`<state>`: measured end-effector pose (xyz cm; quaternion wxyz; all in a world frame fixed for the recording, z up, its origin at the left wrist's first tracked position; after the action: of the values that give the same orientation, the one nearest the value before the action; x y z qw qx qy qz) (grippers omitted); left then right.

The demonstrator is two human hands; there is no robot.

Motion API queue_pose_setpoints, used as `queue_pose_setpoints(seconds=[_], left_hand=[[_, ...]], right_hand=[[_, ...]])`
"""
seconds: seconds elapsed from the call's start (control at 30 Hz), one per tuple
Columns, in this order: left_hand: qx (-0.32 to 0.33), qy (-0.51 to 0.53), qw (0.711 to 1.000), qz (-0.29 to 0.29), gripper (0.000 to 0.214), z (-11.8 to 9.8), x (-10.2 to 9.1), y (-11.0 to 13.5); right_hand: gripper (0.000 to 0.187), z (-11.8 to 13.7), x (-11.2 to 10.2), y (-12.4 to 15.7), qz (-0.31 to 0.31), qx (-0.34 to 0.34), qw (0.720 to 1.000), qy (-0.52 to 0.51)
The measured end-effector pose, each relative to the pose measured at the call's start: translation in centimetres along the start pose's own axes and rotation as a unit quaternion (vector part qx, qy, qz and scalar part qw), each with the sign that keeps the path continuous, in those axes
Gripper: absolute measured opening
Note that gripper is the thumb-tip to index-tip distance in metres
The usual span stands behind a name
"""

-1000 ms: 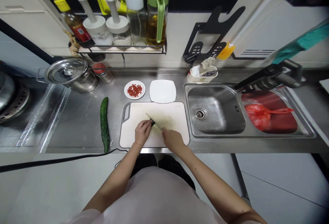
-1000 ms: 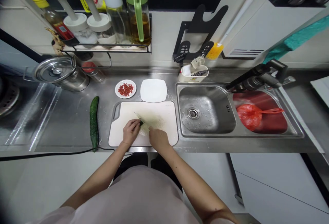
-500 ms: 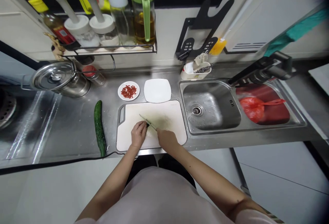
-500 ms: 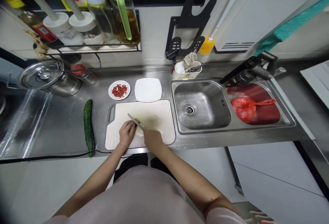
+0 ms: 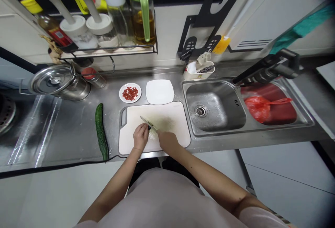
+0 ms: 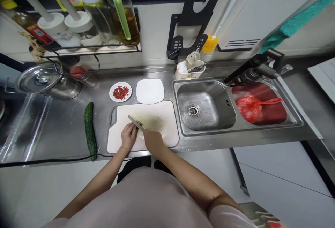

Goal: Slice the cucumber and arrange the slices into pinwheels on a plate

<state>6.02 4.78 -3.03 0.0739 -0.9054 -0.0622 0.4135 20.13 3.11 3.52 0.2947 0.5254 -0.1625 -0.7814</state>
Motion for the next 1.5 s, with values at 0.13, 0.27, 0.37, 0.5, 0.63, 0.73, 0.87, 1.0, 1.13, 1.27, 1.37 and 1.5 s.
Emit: queue_pose_setpoints(seconds=[0.13,0.27,0.37,0.5,0.63,0.73,0.87,1.0,1.13,1.27,1.37,1.5], left_hand=[[0.011,-0.020,1.000,-0.012,0.024,-0.1,-0.2,0.0],[0.035,-0.040,0.998,-0.026,0.024,-0.4,-0.3,0.1],[0.047,-0.055,0.996,-0.045,0.023,-0.6,-0.4,0.1],[0.057,-0.069,0.995,-0.054,0.022,-0.7,-0.4,0.1],[0.063,-0.072,0.994,-0.058,0.022,-0.9,-0.5,0.1],[0.070,-0.069,0.993,-0.058,0.022,-1.1,-0.5,0.1],[0.071,-0.067,0.993,-0.059,0.023,-1.0,-0.4,0.0],[0.068,-0.069,0.994,-0.056,0.023,-1.0,-0.4,0.1],[0.074,-0.073,0.993,-0.058,0.023,-1.0,-0.4,0.0],[0.074,-0.080,0.992,-0.062,0.023,-0.9,-0.4,0.1],[0.072,-0.083,0.992,-0.060,0.023,-0.8,-0.3,0.1],[0.072,-0.079,0.993,-0.056,0.023,-0.8,-0.3,0.1]], right_hand=[[0.031,0.2,0.0,-0.3,0.001,-0.008,1.000,0.003],[0.030,0.4,-0.1,-0.7,-0.009,-0.016,1.000,-0.005],[0.028,0.4,0.0,-0.8,-0.017,-0.015,1.000,-0.005],[0.027,0.1,0.3,-0.5,-0.022,-0.004,1.000,0.007],[0.029,0.1,0.3,-0.5,-0.019,-0.004,1.000,-0.001],[0.028,0.1,0.0,-0.9,-0.023,-0.001,1.000,-0.012],[0.027,0.1,-0.1,-1.3,-0.027,-0.011,0.999,-0.027],[0.030,0.0,0.2,-1.4,-0.028,-0.013,0.999,-0.024],[0.033,0.2,0.2,-1.5,-0.031,-0.019,0.999,-0.031],[0.035,0.3,-0.1,-1.5,-0.033,-0.022,0.999,-0.037],[0.034,0.2,-0.1,-1.5,-0.029,-0.013,0.999,-0.032],[0.035,0.2,0.1,-1.8,-0.029,-0.028,0.999,-0.030]])
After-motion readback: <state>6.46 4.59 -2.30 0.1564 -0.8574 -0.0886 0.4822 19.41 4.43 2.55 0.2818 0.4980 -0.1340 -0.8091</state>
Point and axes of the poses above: each hand's wrist, its own y-axis away from the middle knuckle, its own x-axis out of the palm, z = x × y, the point moved 8 cm from there along -y, towards the middle knuckle, and after that the axes turned 14 degrees about -y, right-handed, at the moved point
